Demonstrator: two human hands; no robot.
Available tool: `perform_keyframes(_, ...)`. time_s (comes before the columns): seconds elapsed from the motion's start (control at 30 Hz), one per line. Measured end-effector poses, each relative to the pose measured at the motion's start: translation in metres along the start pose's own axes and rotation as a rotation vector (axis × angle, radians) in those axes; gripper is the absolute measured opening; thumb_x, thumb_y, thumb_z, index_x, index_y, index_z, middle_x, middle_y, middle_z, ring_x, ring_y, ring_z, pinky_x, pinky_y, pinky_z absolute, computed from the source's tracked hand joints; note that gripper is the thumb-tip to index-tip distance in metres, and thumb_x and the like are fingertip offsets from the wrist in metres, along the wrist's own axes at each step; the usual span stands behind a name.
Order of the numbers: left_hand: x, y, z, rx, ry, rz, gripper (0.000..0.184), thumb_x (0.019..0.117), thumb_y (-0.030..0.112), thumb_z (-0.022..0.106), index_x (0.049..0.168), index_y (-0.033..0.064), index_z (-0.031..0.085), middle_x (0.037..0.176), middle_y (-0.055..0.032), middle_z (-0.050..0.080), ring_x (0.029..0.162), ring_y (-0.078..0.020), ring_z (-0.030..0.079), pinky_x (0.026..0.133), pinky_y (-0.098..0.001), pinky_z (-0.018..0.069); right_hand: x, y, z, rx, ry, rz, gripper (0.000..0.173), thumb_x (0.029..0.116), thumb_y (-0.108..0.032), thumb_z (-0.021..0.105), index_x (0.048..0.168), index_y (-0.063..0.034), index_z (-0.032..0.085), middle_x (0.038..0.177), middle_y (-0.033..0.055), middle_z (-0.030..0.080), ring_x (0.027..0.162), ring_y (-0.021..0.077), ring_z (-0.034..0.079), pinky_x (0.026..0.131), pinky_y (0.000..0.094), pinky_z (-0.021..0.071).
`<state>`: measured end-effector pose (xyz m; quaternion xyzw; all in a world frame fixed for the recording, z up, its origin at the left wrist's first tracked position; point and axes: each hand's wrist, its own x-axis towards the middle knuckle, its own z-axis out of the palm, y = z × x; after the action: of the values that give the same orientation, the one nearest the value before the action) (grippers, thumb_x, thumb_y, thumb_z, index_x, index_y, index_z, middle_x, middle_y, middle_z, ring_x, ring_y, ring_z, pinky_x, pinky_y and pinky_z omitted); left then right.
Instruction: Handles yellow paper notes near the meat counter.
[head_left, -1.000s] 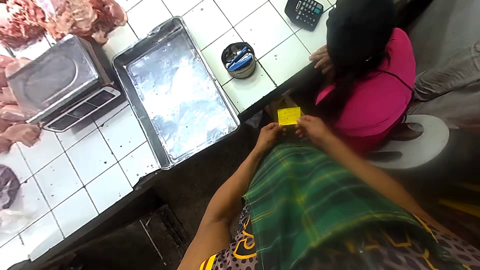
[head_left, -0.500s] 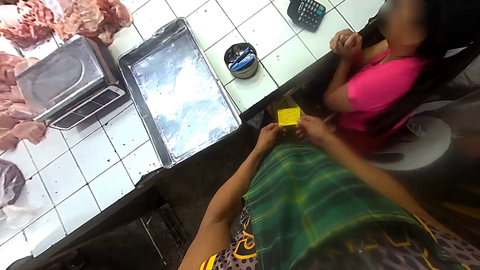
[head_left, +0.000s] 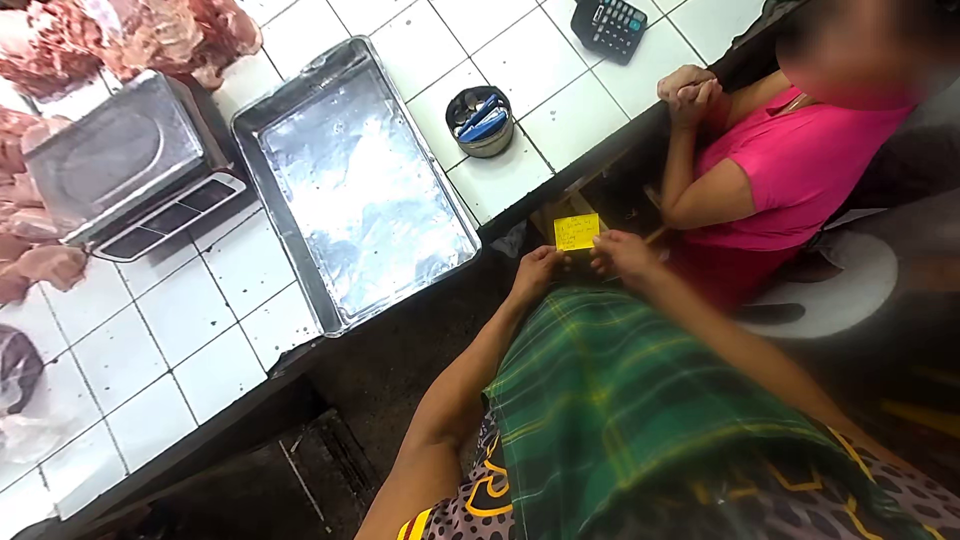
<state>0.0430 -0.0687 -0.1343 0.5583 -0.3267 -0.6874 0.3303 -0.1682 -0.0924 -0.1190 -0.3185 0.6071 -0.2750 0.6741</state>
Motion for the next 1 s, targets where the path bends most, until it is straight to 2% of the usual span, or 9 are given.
perform_keyframes(0.43,0.0011,-0.0020,-0.0016,-0.041,-0.004,-0.004,0.025,0.1082,0.018,0.054,0.119,-0.0031,0.063,0.098,-0.0138,0.074,0.084,-0.0196,0.073,0.078,-0.0350,0.0612,0.0024,0.0023,0.0006,0.001,-0.006,0.005,0.030,0.1064,-0.027,0.058,0.124,-0.0025,0.061,0.099,0.0108,0.072,0.073,0.0184,0.071,0.066,0.0322,0.0605)
perform_keyframes(1.0,0.0054,-0.0025,-0.0001,-0.010,0.008,-0.020,0.026,0.1088,0.018,0.053,0.120,-0.0030,0.063,0.099,-0.0131,0.075,0.084,-0.0196,0.073,0.078,-0.0357,0.0617,0.0033,-0.0004,0.0001,-0.011,0.007,0.028,0.031,0.1066,-0.026,0.058,0.127,-0.0033,0.061,0.100,0.0102,0.072,0.075,0.0180,0.071,0.066,0.0323,0.0602)
